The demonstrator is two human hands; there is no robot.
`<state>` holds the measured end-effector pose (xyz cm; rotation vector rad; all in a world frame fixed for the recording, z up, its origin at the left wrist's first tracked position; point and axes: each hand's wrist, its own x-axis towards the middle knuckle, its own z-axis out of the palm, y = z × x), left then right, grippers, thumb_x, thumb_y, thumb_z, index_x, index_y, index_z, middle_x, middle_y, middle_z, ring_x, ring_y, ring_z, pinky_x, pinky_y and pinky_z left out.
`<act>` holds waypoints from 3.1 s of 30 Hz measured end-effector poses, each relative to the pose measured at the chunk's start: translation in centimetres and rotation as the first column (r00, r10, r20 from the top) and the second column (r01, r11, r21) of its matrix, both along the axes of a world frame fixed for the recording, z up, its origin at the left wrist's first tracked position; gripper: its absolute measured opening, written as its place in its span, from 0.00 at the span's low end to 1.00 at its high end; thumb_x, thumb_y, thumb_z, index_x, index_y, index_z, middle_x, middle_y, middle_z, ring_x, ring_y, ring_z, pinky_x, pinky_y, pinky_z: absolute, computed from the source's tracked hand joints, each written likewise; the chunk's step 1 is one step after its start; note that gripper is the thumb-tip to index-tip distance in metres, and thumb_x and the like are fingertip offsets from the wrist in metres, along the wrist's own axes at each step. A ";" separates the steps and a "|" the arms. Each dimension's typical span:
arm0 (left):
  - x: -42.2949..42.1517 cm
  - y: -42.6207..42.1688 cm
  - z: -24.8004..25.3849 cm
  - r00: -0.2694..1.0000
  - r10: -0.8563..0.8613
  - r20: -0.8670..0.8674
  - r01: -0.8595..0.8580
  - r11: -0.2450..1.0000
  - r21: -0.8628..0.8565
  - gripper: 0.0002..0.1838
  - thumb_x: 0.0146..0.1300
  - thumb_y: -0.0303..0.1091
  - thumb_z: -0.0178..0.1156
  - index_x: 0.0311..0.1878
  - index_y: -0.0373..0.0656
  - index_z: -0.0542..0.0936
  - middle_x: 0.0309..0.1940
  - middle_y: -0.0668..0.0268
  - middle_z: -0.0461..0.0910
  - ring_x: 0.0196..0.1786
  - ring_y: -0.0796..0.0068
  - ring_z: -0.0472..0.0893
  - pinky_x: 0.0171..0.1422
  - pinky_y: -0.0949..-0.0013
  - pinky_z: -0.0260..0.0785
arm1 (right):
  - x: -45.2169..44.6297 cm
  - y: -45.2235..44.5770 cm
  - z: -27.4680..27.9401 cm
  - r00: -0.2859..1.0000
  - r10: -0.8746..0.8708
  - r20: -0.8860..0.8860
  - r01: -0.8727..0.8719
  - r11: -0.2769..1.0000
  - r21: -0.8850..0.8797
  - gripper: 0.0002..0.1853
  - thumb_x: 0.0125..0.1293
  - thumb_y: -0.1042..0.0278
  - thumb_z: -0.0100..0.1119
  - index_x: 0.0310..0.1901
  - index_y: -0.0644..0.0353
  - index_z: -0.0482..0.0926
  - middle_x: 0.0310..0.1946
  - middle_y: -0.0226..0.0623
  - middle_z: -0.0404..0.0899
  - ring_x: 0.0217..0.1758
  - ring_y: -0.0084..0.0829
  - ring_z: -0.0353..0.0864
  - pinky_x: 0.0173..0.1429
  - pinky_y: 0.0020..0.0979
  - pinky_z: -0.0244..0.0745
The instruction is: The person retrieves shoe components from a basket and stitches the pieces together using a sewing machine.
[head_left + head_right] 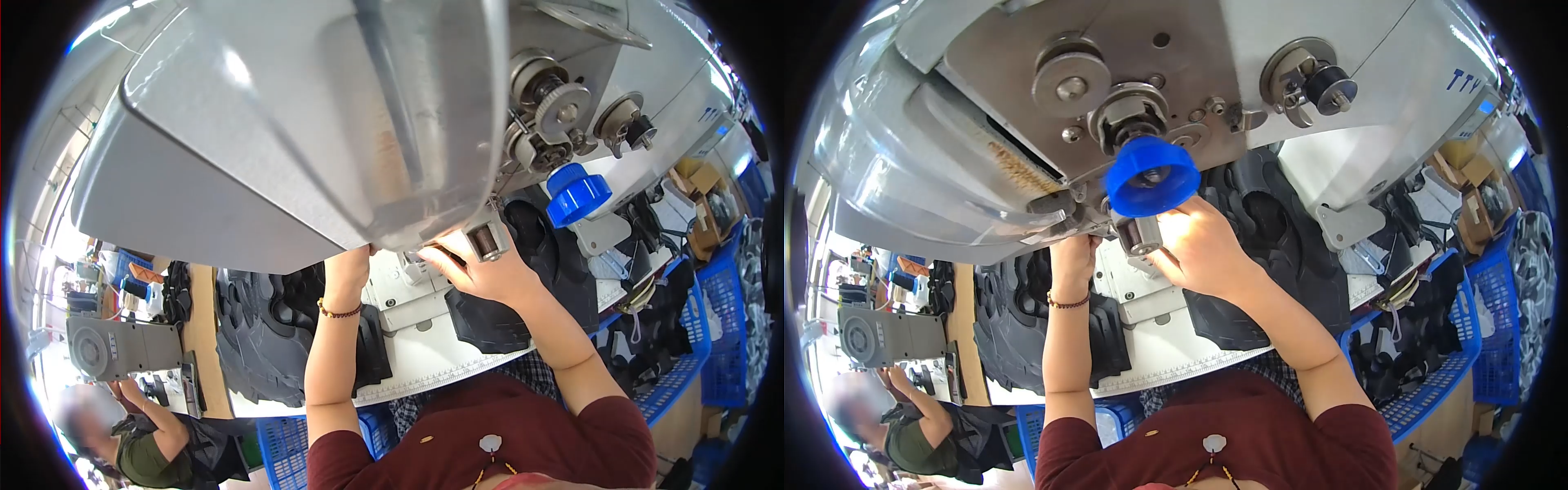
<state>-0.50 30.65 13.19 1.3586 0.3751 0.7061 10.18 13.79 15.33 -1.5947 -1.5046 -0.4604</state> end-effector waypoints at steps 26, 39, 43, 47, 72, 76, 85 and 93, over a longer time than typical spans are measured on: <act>-9.3 -12.2 -2.7 0.930 0.225 0.290 -0.188 0.971 -0.150 0.32 0.50 0.13 0.57 0.58 0.39 0.57 0.48 0.62 0.69 0.49 0.74 0.72 0.53 0.71 0.66 | -6.8 -4.3 -4.0 -0.032 0.308 -0.951 -0.379 0.877 0.296 0.16 0.57 0.74 0.56 0.46 0.69 0.68 0.30 0.36 0.76 0.25 0.20 0.76 0.19 0.17 0.69; -9.5 -11.8 -1.7 0.921 -0.017 0.388 0.128 0.957 -0.261 0.35 0.52 0.19 0.56 0.62 0.35 0.52 0.55 0.58 0.63 0.57 0.69 0.65 0.61 0.68 0.58 | -8.0 -9.5 -2.5 0.283 0.195 -0.939 -0.192 0.971 0.144 0.15 0.53 0.79 0.58 0.43 0.73 0.70 0.29 0.39 0.76 0.22 0.19 0.75 0.18 0.16 0.70; -9.2 -9.5 -3.0 0.882 0.011 0.472 0.203 0.893 -0.401 0.28 0.57 0.22 0.48 0.62 0.34 0.53 0.57 0.61 0.62 0.59 0.69 0.64 0.62 0.68 0.58 | -7.4 -12.2 -2.8 0.240 0.219 -0.946 -0.151 0.971 0.186 0.14 0.53 0.80 0.57 0.41 0.73 0.70 0.27 0.40 0.77 0.19 0.21 0.75 0.16 0.17 0.69; -8.7 -7.6 -5.6 0.816 0.051 0.575 0.297 0.817 -0.494 0.15 0.60 0.24 0.45 0.51 0.35 0.66 0.47 0.62 0.72 0.52 0.73 0.72 0.56 0.71 0.65 | -6.8 -14.3 -2.7 0.216 0.216 -0.952 -0.102 0.975 0.198 0.13 0.53 0.77 0.58 0.40 0.74 0.69 0.24 0.40 0.76 0.16 0.21 0.73 0.13 0.16 0.68; -10.4 -9.5 -2.4 0.905 0.175 0.387 -0.123 0.980 -0.156 0.22 0.57 0.18 0.52 0.56 0.39 0.63 0.50 0.58 0.71 0.46 0.80 0.71 0.46 0.76 0.65 | -2.5 -17.8 -5.8 0.281 -0.001 -0.960 -0.336 0.936 -0.099 0.14 0.50 0.76 0.60 0.39 0.69 0.72 0.28 0.38 0.76 0.23 0.22 0.75 0.21 0.20 0.70; -13.7 -6.5 3.5 0.825 0.545 0.149 -0.557 0.829 0.048 0.08 0.57 0.30 0.56 0.34 0.33 0.77 0.29 0.66 0.77 0.26 0.85 0.69 0.32 0.81 0.62 | -4.8 -15.1 -4.6 0.083 -0.013 -0.996 -0.530 0.846 -0.055 0.25 0.51 0.82 0.57 0.53 0.65 0.66 0.40 0.42 0.76 0.38 0.28 0.78 0.36 0.23 0.74; -17.8 18.8 -0.1 0.729 0.546 -0.414 -0.309 0.802 0.512 0.30 0.50 0.30 0.63 0.56 0.32 0.64 0.27 0.66 0.76 0.24 0.83 0.71 0.27 0.80 0.61 | -0.6 -10.1 -5.8 0.582 -0.007 -0.813 -0.214 0.963 -0.162 0.17 0.54 0.73 0.59 0.46 0.66 0.72 0.36 0.37 0.77 0.33 0.20 0.76 0.38 0.21 0.71; -17.7 10.7 8.0 0.721 0.647 -0.248 -0.216 0.550 0.807 0.32 0.46 0.36 0.64 0.55 0.34 0.66 0.42 0.56 0.74 0.42 0.64 0.75 0.46 0.69 0.67 | 4.4 -1.9 -6.5 0.919 -0.224 -0.325 0.173 0.969 -0.178 0.14 0.50 0.64 0.62 0.36 0.64 0.76 0.29 0.38 0.74 0.34 0.36 0.73 0.40 0.31 0.68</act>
